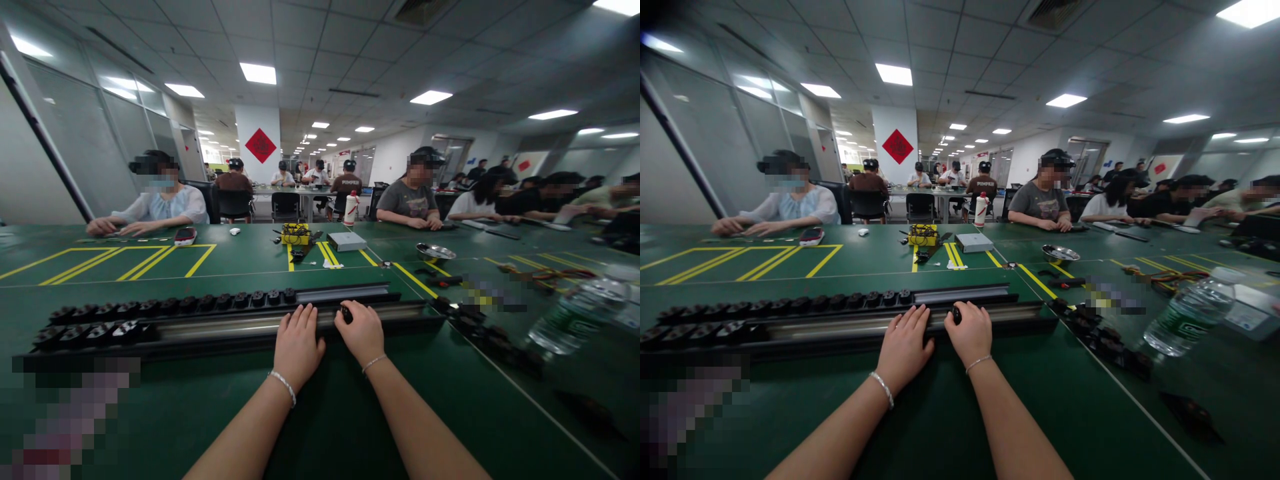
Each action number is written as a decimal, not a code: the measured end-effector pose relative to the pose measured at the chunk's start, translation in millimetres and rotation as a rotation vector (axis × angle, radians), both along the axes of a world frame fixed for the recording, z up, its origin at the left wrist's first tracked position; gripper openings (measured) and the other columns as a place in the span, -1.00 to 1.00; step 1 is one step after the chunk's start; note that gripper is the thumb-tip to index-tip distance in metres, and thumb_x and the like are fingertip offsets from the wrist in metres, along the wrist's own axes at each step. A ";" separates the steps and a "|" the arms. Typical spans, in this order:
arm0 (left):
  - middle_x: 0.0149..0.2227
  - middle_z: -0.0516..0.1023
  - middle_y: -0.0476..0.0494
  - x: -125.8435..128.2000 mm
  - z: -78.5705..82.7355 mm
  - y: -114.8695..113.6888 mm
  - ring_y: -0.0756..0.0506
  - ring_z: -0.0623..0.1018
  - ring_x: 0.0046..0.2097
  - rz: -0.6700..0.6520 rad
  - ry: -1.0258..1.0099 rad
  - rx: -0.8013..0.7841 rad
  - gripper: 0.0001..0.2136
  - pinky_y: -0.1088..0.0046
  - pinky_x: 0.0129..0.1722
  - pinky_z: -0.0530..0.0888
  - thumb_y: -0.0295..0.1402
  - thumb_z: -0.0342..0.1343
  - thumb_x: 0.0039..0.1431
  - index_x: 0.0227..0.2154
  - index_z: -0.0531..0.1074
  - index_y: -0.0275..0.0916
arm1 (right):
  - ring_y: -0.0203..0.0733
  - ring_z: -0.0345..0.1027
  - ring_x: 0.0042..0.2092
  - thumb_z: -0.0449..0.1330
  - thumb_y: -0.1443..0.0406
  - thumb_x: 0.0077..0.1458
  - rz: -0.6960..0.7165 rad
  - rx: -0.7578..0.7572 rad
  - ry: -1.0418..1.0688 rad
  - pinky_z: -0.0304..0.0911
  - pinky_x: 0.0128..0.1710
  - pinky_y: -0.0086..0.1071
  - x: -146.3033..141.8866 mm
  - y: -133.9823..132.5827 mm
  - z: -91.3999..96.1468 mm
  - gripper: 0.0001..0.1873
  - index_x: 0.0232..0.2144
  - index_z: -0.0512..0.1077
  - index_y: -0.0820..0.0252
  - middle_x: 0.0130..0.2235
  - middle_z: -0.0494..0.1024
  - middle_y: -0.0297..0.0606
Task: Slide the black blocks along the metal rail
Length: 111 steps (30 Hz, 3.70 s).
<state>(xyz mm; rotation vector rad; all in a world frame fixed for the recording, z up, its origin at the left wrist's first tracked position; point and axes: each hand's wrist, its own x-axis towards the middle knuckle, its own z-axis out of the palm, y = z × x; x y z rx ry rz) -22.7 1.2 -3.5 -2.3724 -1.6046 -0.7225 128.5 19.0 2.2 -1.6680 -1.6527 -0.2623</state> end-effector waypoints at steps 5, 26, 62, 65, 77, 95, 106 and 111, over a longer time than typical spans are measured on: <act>0.18 0.23 -0.10 -0.1 -0.8 0.4 -0.13 0.17 0.20 0.002 -0.003 0.007 -0.49 0.20 0.16 0.10 -0.24 -0.07 0.06 0.11 0.16 -0.22 | -0.12 0.34 -0.07 0.05 0.25 -0.01 0.002 -0.010 0.007 0.01 0.04 -0.24 0.0 1.0 -0.1 -0.73 -0.27 0.47 0.16 -0.22 0.55 -0.21; 0.18 0.23 -0.12 0.2 0.7 -0.7 -0.14 0.16 0.21 0.014 0.020 -0.002 -0.49 0.19 0.16 0.11 -0.25 -0.06 0.06 0.12 0.16 -0.19 | -0.15 0.37 -0.16 0.04 0.27 -0.02 0.005 0.017 0.019 0.08 -0.02 -0.28 0.9 0.3 1.1 -0.73 -0.28 0.45 0.19 -0.25 0.54 -0.20; 0.18 0.23 -0.11 0.2 0.5 -0.2 -0.13 0.17 0.21 0.011 0.019 -0.001 -0.49 0.18 0.16 0.11 -0.25 -0.06 0.06 0.12 0.15 -0.20 | -0.11 0.34 -0.06 0.04 0.25 -0.03 -0.040 0.011 0.038 -0.01 0.07 -0.18 0.6 1.1 -2.4 -0.70 -0.26 0.46 0.21 -0.20 0.54 -0.16; 0.18 0.23 -0.13 0.3 1.6 -1.0 -0.14 0.16 0.21 0.017 0.021 -0.010 -0.49 0.18 0.16 0.11 -0.25 -0.06 0.06 0.12 0.16 -0.19 | -0.12 0.34 -0.07 0.04 0.26 -0.03 -0.043 0.021 0.037 -0.01 0.06 -0.18 1.0 1.5 -3.1 -0.70 -0.26 0.46 0.21 -0.19 0.54 -0.16; 0.18 0.23 -0.10 0.0 -0.4 0.4 -0.13 0.16 0.21 0.002 0.004 0.000 -0.49 0.17 0.16 0.11 -0.24 -0.08 0.07 0.12 0.15 -0.21 | -0.13 0.36 -0.11 0.03 0.26 -0.03 -0.040 0.017 0.042 -0.01 0.06 -0.20 2.1 2.2 -3.8 -0.71 -0.26 0.45 0.22 -0.20 0.54 -0.16; 0.16 0.27 -0.10 0.6 0.9 0.1 -0.13 0.20 0.19 0.017 0.015 0.020 -0.51 0.21 0.15 0.12 -0.26 -0.08 0.06 0.09 0.20 -0.23 | -0.11 0.32 -0.05 0.05 0.25 0.01 -0.046 0.026 0.054 -0.02 0.07 -0.19 0.8 -1.6 -1.3 -0.72 -0.25 0.45 0.19 -0.18 0.53 -0.17; 0.16 0.26 -0.10 0.0 -0.4 1.5 -0.13 0.19 0.19 0.017 0.023 0.011 -0.50 0.21 0.15 0.09 -0.27 -0.09 0.06 0.10 0.19 -0.23 | -0.14 0.34 -0.10 0.05 0.27 0.00 -0.039 -0.005 0.078 -0.03 0.06 -0.23 1.9 -1.6 1.3 -0.77 -0.29 0.44 0.20 -0.23 0.54 -0.21; 0.17 0.25 -0.09 -0.6 0.6 0.9 -0.13 0.19 0.19 0.018 0.029 0.004 -0.50 0.21 0.16 0.09 -0.26 -0.08 0.05 0.10 0.19 -0.23 | -0.15 0.35 -0.12 0.05 0.28 0.00 -0.040 -0.012 0.085 -0.03 0.05 -0.24 1.2 -2.2 2.7 -0.77 -0.30 0.43 0.20 -0.24 0.53 -0.21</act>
